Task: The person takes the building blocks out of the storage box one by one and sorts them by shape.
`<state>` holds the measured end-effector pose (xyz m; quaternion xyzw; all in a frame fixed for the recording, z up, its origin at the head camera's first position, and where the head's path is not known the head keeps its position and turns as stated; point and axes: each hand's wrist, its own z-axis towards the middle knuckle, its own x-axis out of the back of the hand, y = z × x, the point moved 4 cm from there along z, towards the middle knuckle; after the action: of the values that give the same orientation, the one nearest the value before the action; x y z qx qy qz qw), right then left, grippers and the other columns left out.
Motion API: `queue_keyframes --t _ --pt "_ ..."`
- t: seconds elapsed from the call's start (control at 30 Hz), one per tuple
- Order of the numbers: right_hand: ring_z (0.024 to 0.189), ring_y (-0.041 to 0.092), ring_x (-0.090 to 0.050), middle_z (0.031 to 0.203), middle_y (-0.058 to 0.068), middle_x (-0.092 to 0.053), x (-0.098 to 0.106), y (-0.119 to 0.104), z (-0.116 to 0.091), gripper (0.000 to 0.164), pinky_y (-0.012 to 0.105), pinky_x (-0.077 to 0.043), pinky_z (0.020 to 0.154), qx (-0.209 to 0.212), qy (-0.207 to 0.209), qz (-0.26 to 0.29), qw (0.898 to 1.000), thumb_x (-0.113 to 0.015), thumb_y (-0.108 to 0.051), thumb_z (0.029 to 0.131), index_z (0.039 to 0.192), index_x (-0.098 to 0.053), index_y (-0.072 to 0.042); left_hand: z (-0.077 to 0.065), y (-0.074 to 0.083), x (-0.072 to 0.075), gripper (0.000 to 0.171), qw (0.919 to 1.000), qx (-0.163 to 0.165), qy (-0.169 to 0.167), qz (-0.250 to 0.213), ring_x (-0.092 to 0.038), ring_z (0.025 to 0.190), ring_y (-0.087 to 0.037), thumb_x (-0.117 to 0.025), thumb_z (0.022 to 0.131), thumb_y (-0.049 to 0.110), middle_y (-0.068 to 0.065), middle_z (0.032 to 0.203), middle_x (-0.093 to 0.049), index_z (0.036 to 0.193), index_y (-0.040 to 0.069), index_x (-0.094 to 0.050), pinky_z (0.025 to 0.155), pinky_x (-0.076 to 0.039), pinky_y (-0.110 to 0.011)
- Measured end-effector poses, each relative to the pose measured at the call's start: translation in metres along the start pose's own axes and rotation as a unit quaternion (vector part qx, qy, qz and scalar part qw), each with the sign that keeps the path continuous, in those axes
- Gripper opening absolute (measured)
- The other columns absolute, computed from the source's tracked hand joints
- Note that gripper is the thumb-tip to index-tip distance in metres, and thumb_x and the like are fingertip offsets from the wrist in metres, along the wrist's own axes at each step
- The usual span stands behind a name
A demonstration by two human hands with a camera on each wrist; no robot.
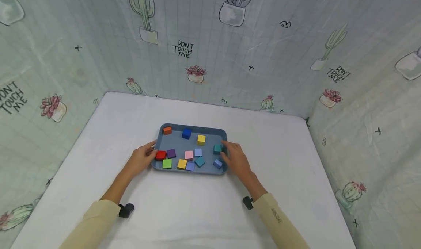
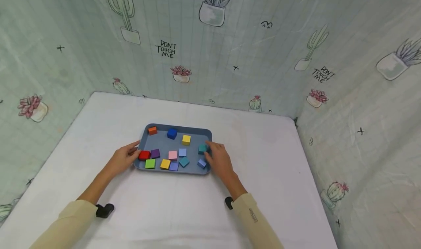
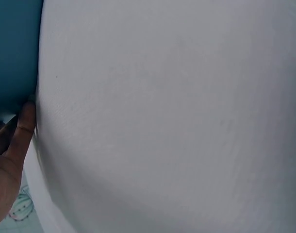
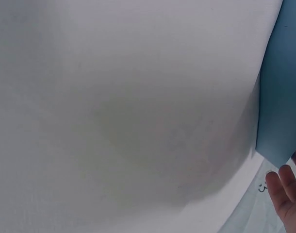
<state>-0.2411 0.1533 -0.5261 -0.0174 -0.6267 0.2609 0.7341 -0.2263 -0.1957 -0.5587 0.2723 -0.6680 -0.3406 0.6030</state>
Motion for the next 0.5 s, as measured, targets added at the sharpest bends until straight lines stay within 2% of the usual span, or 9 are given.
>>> queue_keyframes --t 0.2,0.37,0.5 --pt "0.119 0.024 -0.048 0.130 0.009 -0.055 0.0024 -0.0001 0.0083 0.049 0.036 -0.044 0.095 -0.004 -0.006 0.002 1.000 -0.067 -0.019 0.089 0.134 -0.050 -0.009 0.0042 0.0039 0.0029 0.052 1.0000 0.004 0.002 0.003 -0.056 0.111 -0.037 -0.051 0.097 0.019 -0.027 0.123 -0.056 0.142 -0.003 -0.037 0.092 -0.045 -0.047" --pt "0.121 0.024 -0.047 0.132 0.009 -0.053 -0.0003 -0.0004 0.0094 0.053 0.037 -0.043 0.097 -0.010 -0.021 -0.005 1.000 -0.067 -0.020 0.089 0.136 -0.047 -0.009 0.0026 0.0033 0.0015 0.052 0.9998 0.015 -0.004 0.008 -0.056 0.111 -0.037 -0.051 0.097 0.019 -0.027 0.124 -0.055 0.142 -0.003 -0.037 0.092 -0.045 -0.046" --pt "0.121 0.025 -0.047 0.132 0.009 -0.053 -0.0018 -0.0007 0.0084 0.055 0.037 -0.043 0.098 -0.007 -0.016 -0.001 1.000 -0.069 -0.020 0.088 0.137 -0.047 -0.010 -0.0003 0.0012 0.0004 0.052 0.9998 0.017 -0.002 0.003 -0.056 0.111 -0.037 -0.051 0.097 0.019 -0.027 0.124 -0.055 0.142 -0.002 -0.037 0.092 -0.045 -0.047"
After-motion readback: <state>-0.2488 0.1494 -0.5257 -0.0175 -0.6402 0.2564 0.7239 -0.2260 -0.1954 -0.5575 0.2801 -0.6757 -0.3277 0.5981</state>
